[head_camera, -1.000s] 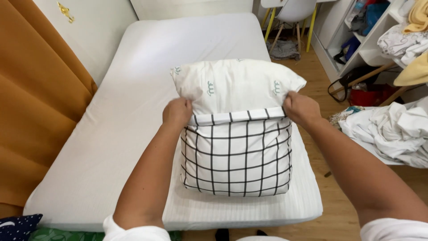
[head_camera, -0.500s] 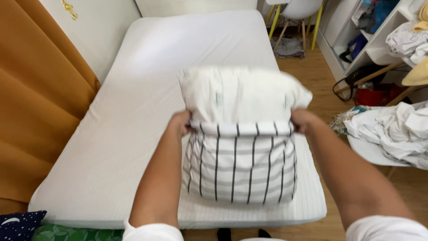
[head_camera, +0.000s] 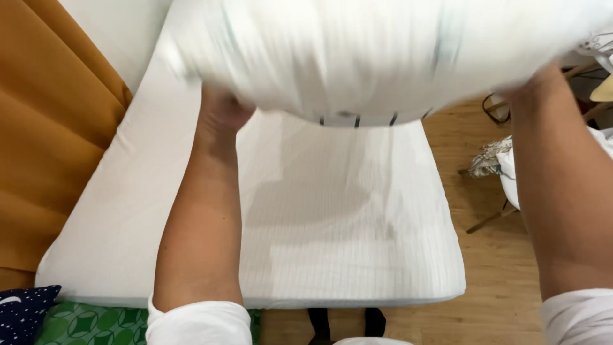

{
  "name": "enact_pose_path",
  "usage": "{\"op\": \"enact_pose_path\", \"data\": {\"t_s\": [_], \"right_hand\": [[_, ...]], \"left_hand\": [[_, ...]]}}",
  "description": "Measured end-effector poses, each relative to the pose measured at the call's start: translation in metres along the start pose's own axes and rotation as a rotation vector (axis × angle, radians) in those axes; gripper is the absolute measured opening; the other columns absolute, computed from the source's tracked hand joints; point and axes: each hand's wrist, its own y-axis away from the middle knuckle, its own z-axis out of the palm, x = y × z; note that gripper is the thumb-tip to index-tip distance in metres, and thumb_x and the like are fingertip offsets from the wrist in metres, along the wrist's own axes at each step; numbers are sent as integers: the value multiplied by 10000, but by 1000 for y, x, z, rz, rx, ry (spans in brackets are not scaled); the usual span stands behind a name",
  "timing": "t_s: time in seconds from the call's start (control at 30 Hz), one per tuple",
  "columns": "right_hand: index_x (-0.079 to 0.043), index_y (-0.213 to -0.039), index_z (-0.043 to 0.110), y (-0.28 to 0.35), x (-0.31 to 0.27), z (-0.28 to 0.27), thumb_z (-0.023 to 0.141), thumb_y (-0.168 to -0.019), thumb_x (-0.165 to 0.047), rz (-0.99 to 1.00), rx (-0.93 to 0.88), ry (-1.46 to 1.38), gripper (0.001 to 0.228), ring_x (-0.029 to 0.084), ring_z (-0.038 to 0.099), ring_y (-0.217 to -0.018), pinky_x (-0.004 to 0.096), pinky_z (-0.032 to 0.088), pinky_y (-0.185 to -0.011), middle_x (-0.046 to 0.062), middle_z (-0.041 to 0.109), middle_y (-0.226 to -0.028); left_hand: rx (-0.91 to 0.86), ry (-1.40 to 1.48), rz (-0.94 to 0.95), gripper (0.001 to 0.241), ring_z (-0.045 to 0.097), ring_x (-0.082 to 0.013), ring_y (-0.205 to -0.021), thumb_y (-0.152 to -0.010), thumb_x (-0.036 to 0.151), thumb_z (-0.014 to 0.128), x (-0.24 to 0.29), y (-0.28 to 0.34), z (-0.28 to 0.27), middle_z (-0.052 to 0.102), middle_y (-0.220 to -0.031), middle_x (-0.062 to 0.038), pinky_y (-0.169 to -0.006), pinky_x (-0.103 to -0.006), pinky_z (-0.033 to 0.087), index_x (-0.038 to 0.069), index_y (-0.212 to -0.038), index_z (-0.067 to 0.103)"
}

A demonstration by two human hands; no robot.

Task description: The person folds a pile of mixed bedding items, including a yellow blanket and patterned sheets, on a white chair. They then move to a bed to fold a dark blue pillowcase with a moon and star pattern and a white pillowcase with a black grid pattern.

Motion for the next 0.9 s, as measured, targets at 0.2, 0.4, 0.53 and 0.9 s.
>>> {"op": "enact_pose_path", "data": {"t_s": [0.2, 0.4, 0.53, 0.9], "right_hand": [[-73, -1301, 650, 5, 186, -86, 535, -1007, -298, 502, 73, 205, 388, 242, 686, -1085, 414, 560, -907, 120, 719, -1229], [-156, -1349, 710, 44, 439, -142, 544, -1036, -281, 864, 101, 674, 375, 212, 493, -888, 407, 403, -737, 81, 712, -1083], [-52, -1195, 692, 52, 462, -104, 592, -934, -108, 549, 146, 744, 285, 221, 626, -900, 376, 513, -786, 130, 717, -1025], [-66, -1125, 703, 97, 327, 61, 743, -849, -269, -503, -420, 1382, 344, 345, 620, -1020, 450, 502, -891, 149, 690, -1127]], "left_hand": [[505, -332, -780, 311, 714, -201, -1034, -996, 189, 561, -99, 147, -38, 745, -1164, -112, -999, -390, 570, 18, -1221, 692], [1012, -632, -1173, 342, 662, -244, -1002, -993, 175, 557, -269, 336, -164, 711, -1136, -115, -879, -407, 532, 114, -1284, 728], [954, -1398, -991, 324, 633, -331, -1056, -965, 193, 609, -271, 342, -134, 673, -1137, -198, -967, -444, 519, 21, -1232, 670], [-95, -1828, -550, 233, 607, -345, -1063, -943, 286, 643, -281, 221, 67, 693, -1100, -120, -914, -460, 494, 99, -1054, 727]]}}
